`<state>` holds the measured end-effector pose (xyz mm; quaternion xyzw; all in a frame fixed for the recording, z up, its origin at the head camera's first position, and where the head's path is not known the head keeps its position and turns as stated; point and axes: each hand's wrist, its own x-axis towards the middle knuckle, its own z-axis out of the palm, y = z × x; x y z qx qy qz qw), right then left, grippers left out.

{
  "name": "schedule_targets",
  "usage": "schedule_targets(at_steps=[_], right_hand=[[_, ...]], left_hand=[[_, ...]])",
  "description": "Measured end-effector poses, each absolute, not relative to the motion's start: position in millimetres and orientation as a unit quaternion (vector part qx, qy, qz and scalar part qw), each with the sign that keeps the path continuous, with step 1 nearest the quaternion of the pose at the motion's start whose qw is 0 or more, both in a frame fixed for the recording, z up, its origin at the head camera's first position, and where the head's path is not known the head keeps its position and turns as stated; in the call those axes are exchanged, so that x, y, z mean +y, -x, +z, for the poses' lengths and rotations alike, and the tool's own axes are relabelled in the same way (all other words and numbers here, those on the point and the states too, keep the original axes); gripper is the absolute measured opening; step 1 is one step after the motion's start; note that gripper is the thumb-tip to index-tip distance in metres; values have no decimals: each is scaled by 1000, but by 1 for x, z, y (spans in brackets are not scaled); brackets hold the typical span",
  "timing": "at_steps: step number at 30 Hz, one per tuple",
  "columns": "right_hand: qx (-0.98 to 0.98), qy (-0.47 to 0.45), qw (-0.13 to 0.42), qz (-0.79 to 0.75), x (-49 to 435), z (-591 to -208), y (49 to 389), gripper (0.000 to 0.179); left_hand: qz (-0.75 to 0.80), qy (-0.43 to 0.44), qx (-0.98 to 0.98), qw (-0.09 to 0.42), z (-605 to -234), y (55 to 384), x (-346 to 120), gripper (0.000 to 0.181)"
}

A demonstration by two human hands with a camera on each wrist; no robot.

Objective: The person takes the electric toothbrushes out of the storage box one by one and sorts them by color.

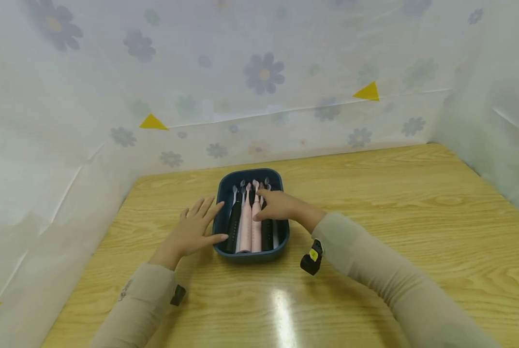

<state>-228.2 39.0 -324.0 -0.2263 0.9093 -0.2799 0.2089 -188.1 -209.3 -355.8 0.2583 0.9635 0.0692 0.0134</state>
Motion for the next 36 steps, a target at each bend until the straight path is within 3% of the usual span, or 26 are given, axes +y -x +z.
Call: schedule_targets(at_steps=[17, 26, 36], right_hand=[[920, 181, 227, -265, 19, -332, 235, 77], [923, 209, 209, -246, 14, -332, 237, 67], [921, 233, 227, -217, 13, -330, 240, 66]], left_hand=[[85, -255, 963, 8, -355, 184, -216, 79], [106, -261, 959, -10, -355, 180, -220, 78], [91, -249, 964, 13, -355, 180, -220, 79]])
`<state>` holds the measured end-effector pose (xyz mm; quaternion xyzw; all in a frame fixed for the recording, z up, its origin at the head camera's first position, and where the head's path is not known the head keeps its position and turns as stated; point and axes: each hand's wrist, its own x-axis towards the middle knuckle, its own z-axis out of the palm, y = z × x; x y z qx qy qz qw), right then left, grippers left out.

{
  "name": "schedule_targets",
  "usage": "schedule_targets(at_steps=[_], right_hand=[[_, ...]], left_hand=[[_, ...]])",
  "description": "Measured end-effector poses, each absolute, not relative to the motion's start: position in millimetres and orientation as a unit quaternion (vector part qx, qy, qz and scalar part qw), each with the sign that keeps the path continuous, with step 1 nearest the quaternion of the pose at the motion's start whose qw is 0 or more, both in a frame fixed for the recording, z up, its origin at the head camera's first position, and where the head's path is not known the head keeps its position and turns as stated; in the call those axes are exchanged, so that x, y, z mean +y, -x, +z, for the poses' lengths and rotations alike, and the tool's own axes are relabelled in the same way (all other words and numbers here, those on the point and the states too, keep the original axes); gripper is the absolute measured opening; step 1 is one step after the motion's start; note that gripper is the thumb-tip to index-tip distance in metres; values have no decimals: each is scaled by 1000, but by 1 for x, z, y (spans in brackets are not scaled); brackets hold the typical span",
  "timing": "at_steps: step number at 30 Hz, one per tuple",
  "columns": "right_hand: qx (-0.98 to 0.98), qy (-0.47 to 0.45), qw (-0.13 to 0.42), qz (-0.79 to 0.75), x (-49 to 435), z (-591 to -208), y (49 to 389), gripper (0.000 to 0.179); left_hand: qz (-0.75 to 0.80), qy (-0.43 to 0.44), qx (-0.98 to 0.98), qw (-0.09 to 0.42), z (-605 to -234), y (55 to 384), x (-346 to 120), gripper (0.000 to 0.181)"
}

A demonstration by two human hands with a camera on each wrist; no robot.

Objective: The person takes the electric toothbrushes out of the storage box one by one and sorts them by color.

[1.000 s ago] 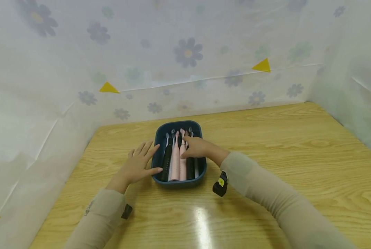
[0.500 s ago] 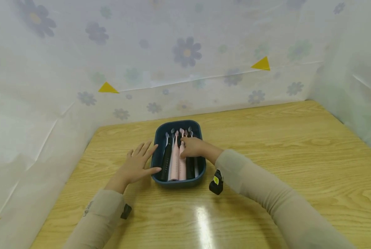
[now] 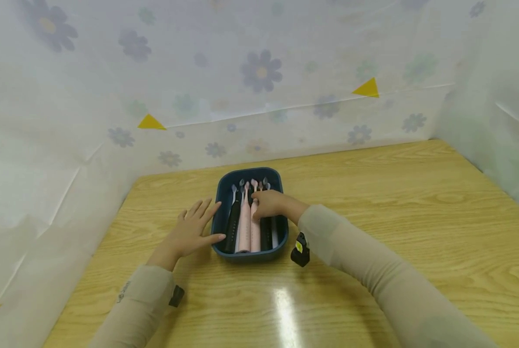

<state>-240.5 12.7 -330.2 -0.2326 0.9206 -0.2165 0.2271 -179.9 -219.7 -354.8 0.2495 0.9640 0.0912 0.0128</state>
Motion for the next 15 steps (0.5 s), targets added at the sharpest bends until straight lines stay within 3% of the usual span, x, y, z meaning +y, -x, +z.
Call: schedule_targets(at_steps=[15], right_hand=[[925, 249, 213, -194, 14, -332, 242, 64]], left_hand=[[98, -255, 962, 9, -359, 182, -220, 79]])
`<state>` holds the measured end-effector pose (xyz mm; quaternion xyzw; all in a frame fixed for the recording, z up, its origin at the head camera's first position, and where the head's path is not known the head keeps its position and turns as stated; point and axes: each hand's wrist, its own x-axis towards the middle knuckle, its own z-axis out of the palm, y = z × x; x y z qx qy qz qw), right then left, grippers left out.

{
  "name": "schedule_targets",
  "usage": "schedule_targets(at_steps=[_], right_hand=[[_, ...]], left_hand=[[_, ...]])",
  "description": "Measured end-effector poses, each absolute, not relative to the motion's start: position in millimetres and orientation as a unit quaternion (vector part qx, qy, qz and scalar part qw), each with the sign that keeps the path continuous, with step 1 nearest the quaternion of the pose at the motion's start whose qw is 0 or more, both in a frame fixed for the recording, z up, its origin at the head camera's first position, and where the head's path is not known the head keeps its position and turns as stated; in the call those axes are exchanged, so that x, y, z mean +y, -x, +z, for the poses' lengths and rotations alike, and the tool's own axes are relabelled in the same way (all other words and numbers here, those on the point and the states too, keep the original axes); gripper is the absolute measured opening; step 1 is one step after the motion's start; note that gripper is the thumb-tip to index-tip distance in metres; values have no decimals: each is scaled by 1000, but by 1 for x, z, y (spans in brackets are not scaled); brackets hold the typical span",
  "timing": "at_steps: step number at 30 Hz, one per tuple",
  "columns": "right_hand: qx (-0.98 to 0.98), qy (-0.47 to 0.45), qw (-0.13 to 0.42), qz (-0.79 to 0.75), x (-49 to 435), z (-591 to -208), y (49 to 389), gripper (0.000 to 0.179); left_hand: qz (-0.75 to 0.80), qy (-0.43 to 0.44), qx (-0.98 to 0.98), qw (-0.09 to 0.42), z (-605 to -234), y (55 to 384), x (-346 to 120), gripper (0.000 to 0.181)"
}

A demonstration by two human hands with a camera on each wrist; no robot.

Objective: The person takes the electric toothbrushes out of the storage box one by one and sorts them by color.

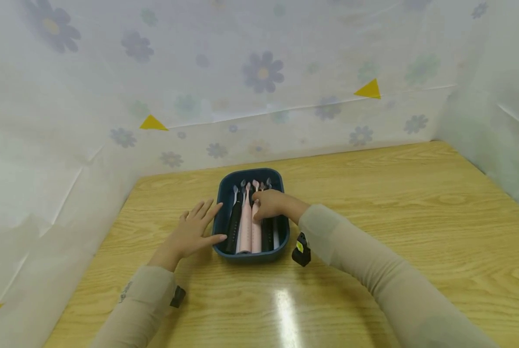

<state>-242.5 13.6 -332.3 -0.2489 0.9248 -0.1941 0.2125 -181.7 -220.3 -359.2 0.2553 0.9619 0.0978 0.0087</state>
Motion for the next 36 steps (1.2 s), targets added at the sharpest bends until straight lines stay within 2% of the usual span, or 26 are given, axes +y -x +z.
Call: schedule_targets(at_steps=[13, 28, 36], right_hand=[[926, 263, 166, -215, 17, -335, 237, 61], [903, 275, 94, -316, 29, -343, 231, 64], [894, 278, 72, -344, 32, -341, 224, 59]], left_hand=[[109, -257, 960, 17, -360, 181, -220, 77], [109, -254, 961, 28, -358, 182, -215, 76], [113, -251, 961, 29, -357, 181, -215, 77]])
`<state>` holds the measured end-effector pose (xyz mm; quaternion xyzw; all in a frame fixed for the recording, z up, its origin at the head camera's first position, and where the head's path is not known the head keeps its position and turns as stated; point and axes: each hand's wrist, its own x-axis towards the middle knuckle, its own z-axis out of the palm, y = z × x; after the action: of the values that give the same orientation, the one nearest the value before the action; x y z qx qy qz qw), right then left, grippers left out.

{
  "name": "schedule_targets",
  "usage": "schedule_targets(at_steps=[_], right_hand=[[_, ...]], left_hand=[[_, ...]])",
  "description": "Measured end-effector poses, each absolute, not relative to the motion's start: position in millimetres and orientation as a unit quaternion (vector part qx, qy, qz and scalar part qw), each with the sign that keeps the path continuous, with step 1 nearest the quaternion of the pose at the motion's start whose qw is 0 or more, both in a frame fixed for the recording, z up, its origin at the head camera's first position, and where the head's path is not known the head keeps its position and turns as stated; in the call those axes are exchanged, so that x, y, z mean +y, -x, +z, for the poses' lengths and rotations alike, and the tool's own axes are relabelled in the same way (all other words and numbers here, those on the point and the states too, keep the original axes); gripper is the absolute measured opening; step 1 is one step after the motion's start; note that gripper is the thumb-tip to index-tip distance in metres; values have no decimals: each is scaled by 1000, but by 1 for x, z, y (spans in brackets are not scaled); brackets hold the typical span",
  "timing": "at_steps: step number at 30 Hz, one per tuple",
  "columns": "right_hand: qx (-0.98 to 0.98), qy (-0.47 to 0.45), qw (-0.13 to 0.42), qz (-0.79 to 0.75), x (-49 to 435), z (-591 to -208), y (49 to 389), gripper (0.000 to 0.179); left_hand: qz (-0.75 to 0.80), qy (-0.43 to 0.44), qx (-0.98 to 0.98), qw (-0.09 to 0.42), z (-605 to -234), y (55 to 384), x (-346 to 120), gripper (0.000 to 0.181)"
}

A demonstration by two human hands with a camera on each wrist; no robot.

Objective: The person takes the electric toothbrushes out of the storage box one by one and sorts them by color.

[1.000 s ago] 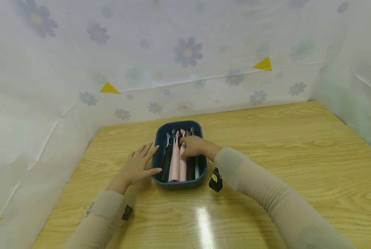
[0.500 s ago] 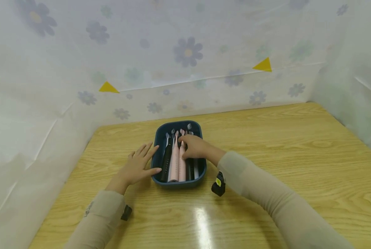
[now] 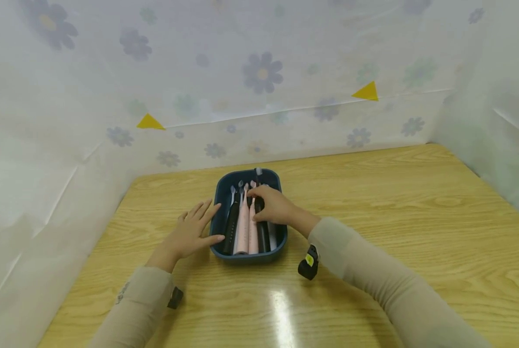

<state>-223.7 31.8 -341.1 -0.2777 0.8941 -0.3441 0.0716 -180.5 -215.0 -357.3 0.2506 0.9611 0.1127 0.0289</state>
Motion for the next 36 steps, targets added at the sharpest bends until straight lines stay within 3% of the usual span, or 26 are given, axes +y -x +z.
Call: schedule_targets(at_steps=[21, 36], right_hand=[[870, 289, 12, -399, 36, -346, 215, 49], [848, 259, -2, -462, 37, -345, 212, 46]], left_hand=[[126, -251, 959, 25, -364, 182, -218, 77], [134, -256, 957, 24, -363, 181, -218, 76]])
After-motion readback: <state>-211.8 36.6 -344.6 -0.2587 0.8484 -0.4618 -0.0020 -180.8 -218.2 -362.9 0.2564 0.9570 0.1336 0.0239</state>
